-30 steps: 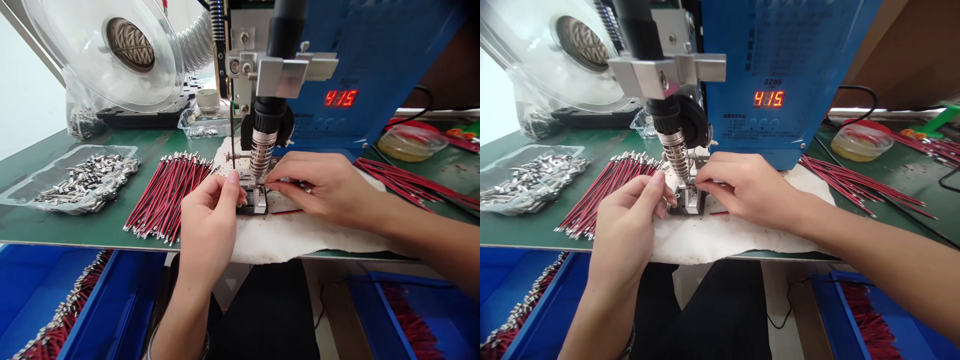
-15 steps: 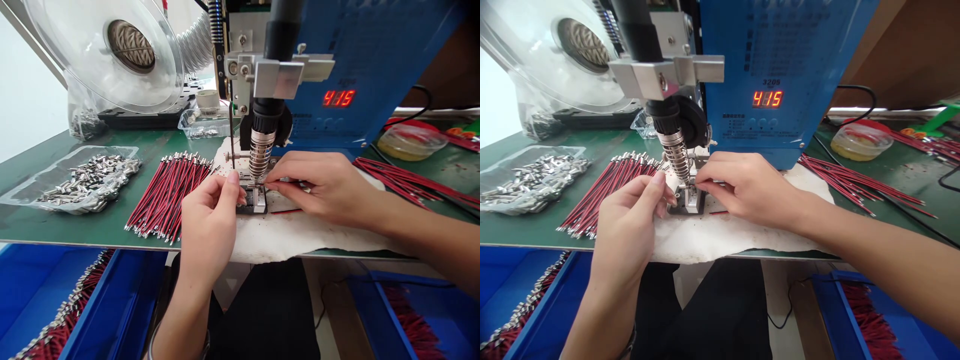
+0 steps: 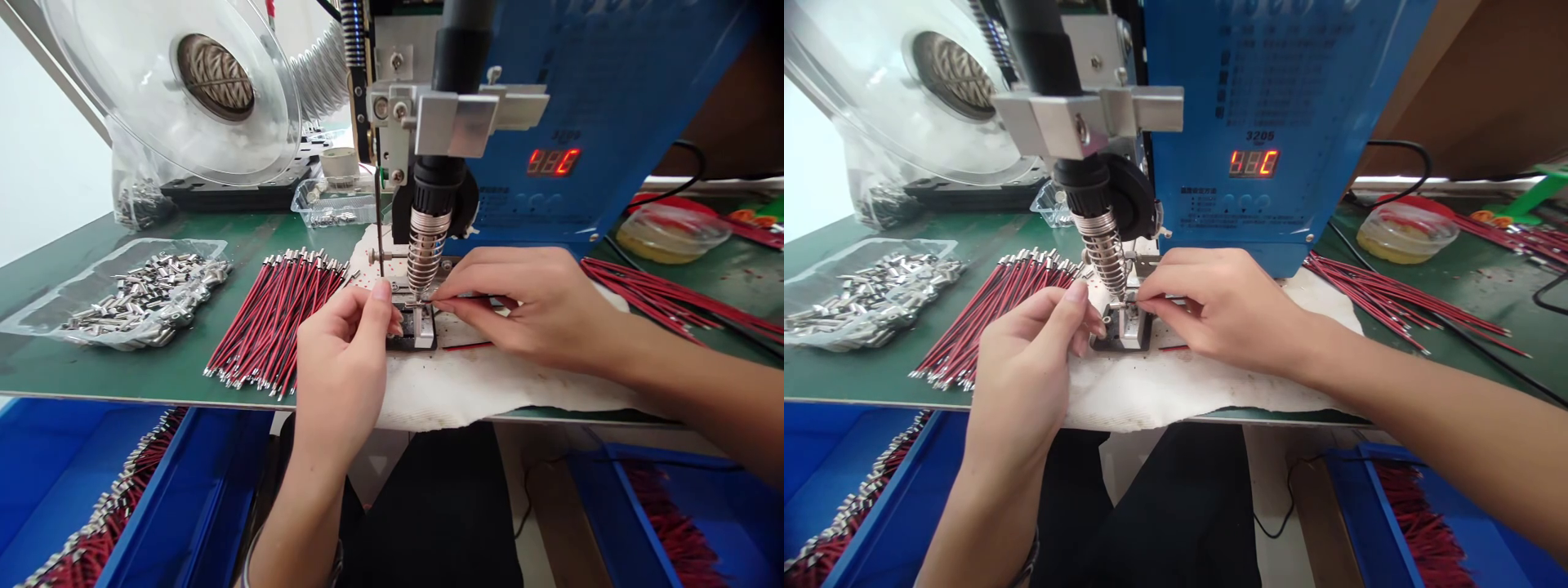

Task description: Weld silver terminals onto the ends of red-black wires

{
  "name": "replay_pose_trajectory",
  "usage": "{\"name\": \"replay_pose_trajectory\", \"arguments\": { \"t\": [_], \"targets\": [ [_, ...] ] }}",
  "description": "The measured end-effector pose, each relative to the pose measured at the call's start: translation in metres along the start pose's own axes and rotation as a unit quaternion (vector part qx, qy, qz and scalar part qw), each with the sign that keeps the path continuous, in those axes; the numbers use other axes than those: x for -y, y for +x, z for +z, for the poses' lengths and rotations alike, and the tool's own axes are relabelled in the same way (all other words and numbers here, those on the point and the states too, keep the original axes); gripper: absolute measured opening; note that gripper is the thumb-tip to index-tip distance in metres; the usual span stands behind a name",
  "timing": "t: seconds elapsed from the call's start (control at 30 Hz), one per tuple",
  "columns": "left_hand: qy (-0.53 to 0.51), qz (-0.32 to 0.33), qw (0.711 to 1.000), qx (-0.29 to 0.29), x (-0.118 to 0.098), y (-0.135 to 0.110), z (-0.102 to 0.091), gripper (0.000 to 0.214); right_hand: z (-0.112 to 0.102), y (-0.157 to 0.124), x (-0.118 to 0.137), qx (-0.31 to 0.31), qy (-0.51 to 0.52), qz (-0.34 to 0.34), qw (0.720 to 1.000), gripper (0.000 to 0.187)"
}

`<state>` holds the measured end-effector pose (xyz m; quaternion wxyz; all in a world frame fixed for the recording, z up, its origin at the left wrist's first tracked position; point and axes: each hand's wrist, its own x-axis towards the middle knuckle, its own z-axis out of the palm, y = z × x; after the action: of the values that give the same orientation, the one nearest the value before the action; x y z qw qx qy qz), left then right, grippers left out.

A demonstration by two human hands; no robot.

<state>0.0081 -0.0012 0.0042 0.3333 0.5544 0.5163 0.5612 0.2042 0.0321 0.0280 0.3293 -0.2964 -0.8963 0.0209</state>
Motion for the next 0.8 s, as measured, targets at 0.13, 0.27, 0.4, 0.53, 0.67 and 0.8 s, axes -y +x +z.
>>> {"name": "replay_pose_trajectory", "arguments": {
  "t": [0.13, 0.27, 0.4, 0.53, 0.67, 0.8],
  "targets": [
    [0.001, 0.003, 1.0, 0.0, 0.0, -0.001, -0.001, 0.037, -0.001, -0.002, 0.001, -0.017, -0.009, 0.001, 1.0, 0.018],
    [-0.001, 0.005, 1.0, 0.001, 0.0, -0.001, -0.001, 0.038, 0.0, -0.002, 0.0, -0.019, -0.008, -0.004, 1.0, 0.015],
    [0.003, 0.008, 1.0, -0.001, 0.001, 0.001, -0.001, 0.036, 0.001, -0.001, 0.001, -0.021, -0.006, -0.009, 1.0, 0.013],
    [-0.014, 0.013, 1.0, -0.009, 0.003, 0.0, 0.0, 0.036, 0.0, 0.0, 0.001, -0.032, -0.017, -0.001, 0.999, 0.01],
    [-0.032, 0.035, 0.996, -0.076, -0.003, -0.015, 0.002, 0.035, -0.004, 0.0, 0.004, -0.07, -0.021, -0.009, 0.997, 0.009],
    [0.02, 0.061, 0.998, -0.022, -0.01, -0.04, 0.005, 0.018, -0.007, -0.003, 0.013, -0.105, -0.007, -0.065, 0.992, 0.012]
  ]
}}
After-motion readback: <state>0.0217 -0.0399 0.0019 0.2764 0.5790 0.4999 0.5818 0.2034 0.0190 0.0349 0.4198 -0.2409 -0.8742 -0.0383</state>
